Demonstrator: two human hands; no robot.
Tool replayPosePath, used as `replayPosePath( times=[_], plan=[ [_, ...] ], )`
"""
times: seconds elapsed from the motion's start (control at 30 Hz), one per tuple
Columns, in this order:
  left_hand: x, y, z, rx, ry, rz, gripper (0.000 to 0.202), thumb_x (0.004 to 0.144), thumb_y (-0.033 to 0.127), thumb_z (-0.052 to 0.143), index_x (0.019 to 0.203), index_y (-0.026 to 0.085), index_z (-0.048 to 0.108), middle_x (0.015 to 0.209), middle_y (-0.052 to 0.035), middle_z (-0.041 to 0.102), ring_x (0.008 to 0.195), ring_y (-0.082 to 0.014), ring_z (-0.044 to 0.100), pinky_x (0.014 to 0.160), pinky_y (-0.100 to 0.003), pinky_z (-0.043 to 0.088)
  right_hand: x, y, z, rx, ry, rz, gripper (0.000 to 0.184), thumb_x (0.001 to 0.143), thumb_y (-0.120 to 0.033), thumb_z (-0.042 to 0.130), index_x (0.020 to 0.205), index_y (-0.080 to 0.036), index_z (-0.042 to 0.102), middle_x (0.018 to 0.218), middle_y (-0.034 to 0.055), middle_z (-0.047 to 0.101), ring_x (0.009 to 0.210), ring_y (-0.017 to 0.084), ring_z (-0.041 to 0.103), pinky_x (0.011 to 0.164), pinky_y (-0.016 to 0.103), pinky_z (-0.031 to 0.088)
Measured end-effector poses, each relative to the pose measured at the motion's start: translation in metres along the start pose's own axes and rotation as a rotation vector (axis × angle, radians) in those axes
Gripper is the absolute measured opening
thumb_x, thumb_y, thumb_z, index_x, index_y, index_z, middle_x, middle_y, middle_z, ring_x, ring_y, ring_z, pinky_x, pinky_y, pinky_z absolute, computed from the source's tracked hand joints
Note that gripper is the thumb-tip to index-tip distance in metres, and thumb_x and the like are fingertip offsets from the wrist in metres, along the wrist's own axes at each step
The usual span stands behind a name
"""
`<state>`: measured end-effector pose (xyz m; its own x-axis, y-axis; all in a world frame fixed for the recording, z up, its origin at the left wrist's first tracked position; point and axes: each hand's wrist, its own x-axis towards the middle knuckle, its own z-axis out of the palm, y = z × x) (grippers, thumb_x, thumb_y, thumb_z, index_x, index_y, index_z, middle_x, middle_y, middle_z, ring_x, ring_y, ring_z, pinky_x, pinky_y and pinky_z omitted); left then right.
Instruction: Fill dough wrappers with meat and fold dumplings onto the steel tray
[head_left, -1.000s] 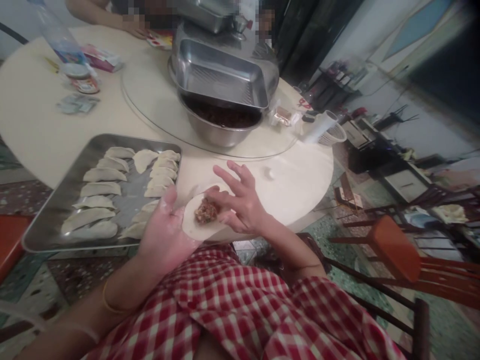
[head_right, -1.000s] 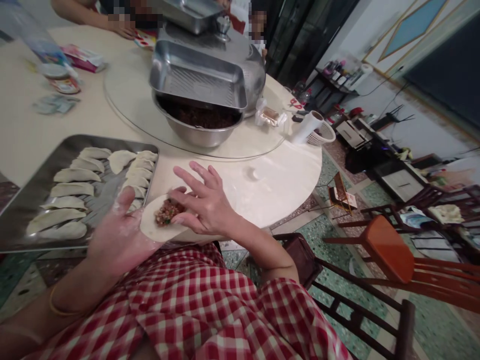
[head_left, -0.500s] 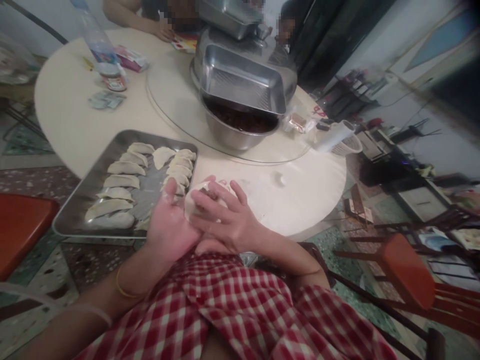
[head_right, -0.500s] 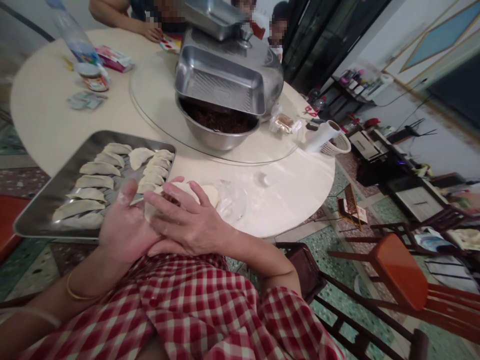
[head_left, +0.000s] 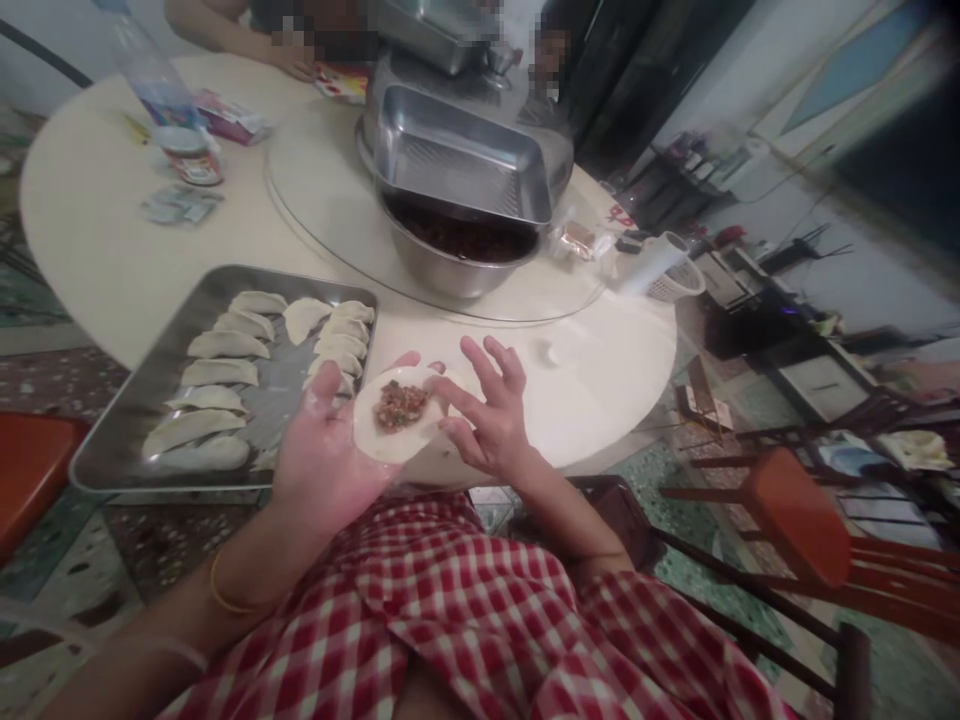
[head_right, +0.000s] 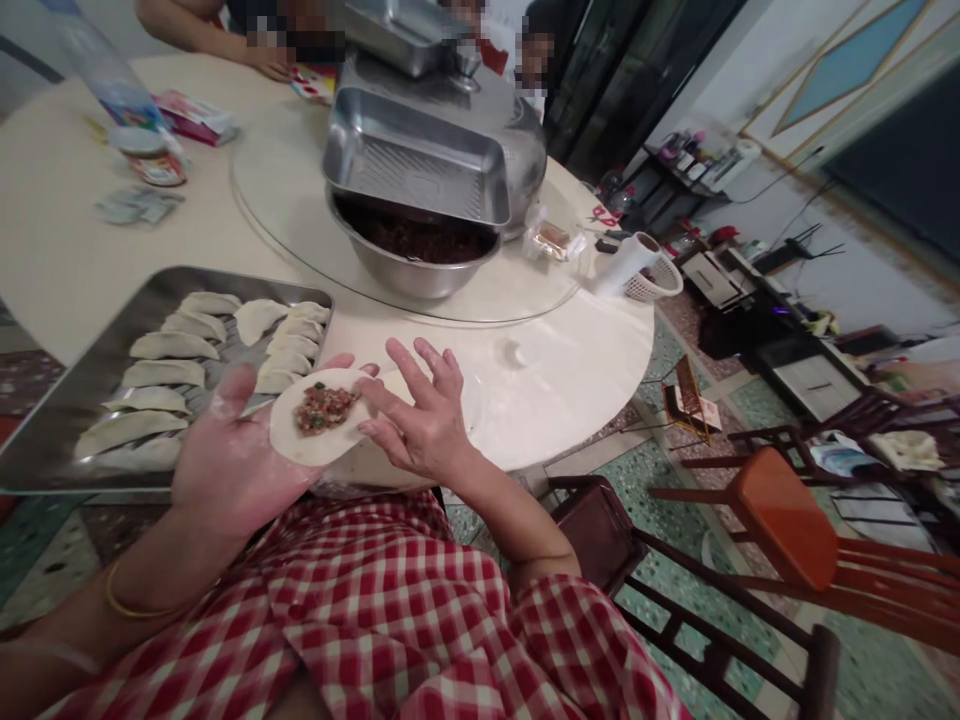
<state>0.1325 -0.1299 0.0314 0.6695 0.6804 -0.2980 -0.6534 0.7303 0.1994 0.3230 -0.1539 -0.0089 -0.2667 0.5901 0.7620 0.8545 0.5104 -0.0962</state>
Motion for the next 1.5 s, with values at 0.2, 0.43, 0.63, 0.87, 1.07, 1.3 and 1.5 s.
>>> replayPosePath(
  times=[0.2,0.43,0.63,0.87,1.07,1.3,1.5],
  plan=[
    [-0.004,0.002,0.006,0.026,0.042,0.043,0.069,0.098,0.054,0.027,0.151,0.01,0.027,0.119,-0.0163,0.071,0.111,-0.0264,0.067,0.112,-0.045,0.036,-0.005,0.007,-0.004,-0.047,0.073,-0.044,0.043,0.09,-0.054,0.05,0.126,-0.035,0.06,0.142,0.0021,0.055,0.143,0.027,0.036,0.12,0.051,0.02],
    [-0.003,0.005,0.008,-0.013,-0.001,0.047,0.066,0.097,0.051,0.031,0.151,0.012,0.029,0.123,-0.0155,0.069,0.114,-0.0266,0.065,0.102,-0.041,0.046,-0.011,0.0,-0.007,-0.063,0.154,-0.105,0.042,0.089,-0.055,0.049,0.126,-0.036,0.06,0.138,0.0005,0.059,0.14,0.026,0.04,0.12,0.051,0.024],
    [-0.002,0.005,0.017,-0.011,0.153,0.14,0.065,0.097,0.05,0.027,0.146,0.009,0.037,0.114,-0.0171,0.073,0.106,-0.0269,0.069,0.091,-0.039,0.053,-0.018,-0.008,-0.001,-0.038,0.119,-0.122,0.044,0.085,-0.054,0.058,0.124,-0.035,0.062,0.134,0.0004,0.062,0.143,0.025,0.036,0.125,0.047,0.016],
    [-0.003,0.004,0.013,-0.015,0.056,0.148,0.068,0.097,0.051,0.028,0.149,0.007,0.031,0.116,-0.0162,0.072,0.103,-0.0269,0.07,0.096,-0.041,0.05,-0.025,-0.005,0.008,0.006,0.141,-0.04,0.04,0.084,-0.036,0.066,0.122,-0.046,0.059,0.132,-0.0054,0.063,0.137,0.022,0.045,0.123,0.049,0.02],
    [-0.005,0.005,0.008,-0.033,-0.026,0.031,0.068,0.096,0.052,0.032,0.151,0.011,0.029,0.123,-0.0153,0.069,0.116,-0.0258,0.064,0.11,-0.041,0.037,-0.011,-0.006,0.007,-0.067,0.244,-0.029,0.036,0.086,-0.031,0.06,0.121,-0.039,0.059,0.131,0.0007,0.061,0.131,0.023,0.049,0.11,0.048,0.041],
    [0.002,0.0,0.004,-0.02,-0.04,0.07,0.069,0.095,0.05,0.035,0.151,0.01,0.026,0.118,-0.0165,0.071,0.111,-0.026,0.067,0.096,-0.04,0.052,0.006,-0.011,-0.002,0.341,0.086,0.315,0.027,0.094,-0.031,0.045,0.112,-0.022,0.063,0.132,0.0108,0.058,0.124,0.022,0.054,0.103,0.045,0.048],
    [0.005,0.004,0.004,-0.011,0.049,0.089,0.065,0.096,0.045,0.034,0.15,0.009,0.029,0.112,-0.0147,0.074,0.106,-0.0255,0.069,0.097,-0.039,0.051,0.003,-0.007,0.001,0.253,0.054,0.206,0.026,0.09,-0.031,0.049,0.111,-0.024,0.062,0.134,0.0111,0.054,0.126,0.024,0.052,0.103,0.049,0.047]
  ],
)
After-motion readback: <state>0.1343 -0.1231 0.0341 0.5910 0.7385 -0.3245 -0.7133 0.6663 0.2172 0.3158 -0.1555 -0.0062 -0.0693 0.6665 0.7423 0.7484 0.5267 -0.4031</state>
